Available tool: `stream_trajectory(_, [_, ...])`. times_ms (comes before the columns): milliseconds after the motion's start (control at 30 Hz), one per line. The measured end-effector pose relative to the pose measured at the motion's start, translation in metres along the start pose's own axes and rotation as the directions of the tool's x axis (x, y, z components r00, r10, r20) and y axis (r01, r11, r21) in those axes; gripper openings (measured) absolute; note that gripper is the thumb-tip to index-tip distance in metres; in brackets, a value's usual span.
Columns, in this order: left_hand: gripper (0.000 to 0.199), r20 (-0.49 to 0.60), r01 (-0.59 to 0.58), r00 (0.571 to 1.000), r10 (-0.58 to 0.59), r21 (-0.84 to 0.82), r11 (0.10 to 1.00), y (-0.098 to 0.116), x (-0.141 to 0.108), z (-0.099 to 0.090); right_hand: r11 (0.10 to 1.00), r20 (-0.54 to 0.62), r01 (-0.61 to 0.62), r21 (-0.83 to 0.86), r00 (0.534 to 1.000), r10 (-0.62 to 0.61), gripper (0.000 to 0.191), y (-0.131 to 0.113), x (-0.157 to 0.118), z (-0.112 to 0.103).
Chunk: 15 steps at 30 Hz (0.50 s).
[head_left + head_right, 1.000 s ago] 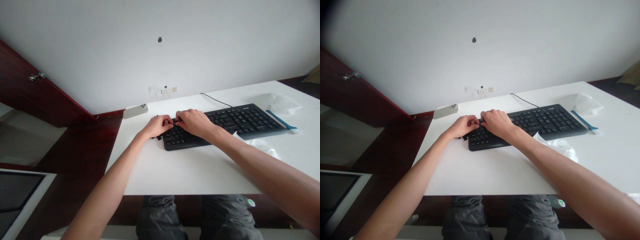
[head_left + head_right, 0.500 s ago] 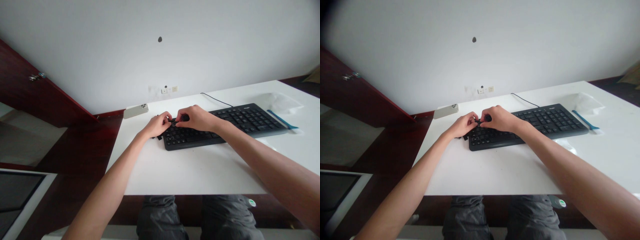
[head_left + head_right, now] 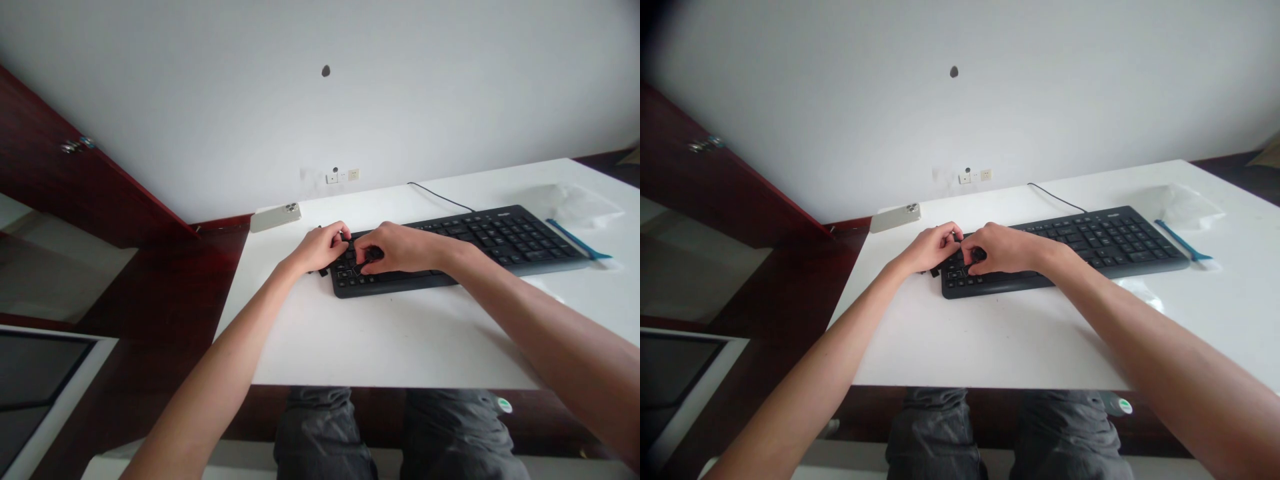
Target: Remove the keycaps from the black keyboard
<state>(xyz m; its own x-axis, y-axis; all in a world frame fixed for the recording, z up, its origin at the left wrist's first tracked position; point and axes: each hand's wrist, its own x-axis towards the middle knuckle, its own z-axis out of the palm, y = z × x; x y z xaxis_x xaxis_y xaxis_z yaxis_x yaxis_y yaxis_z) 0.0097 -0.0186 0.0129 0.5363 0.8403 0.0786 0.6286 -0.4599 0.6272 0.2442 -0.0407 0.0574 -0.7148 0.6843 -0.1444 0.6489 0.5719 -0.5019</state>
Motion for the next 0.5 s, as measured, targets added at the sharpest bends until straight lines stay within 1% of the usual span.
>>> stream_trajectory(200, [0.01,0.0,0.025,1.0,-0.025,0.006,1.0,0.003,0.0,0.0,0.995,-0.028,0.007,-0.098,1.0,-0.01,0.004,-0.008,-0.001,0.003])
stream_trajectory(367, [0.008,0.005,0.038,0.999,-0.038,0.011,0.999,0.004,0.0,-0.001,0.975,-0.053,0.009,-0.222,0.998,-0.021,0.015,-0.019,-0.002,0.005])
stream_trajectory(500, [0.008,0.002,0.042,0.999,-0.042,0.013,0.999,0.006,0.0,-0.001,0.961,-0.048,-0.002,-0.278,0.999,-0.012,0.017,-0.025,-0.003,0.009])
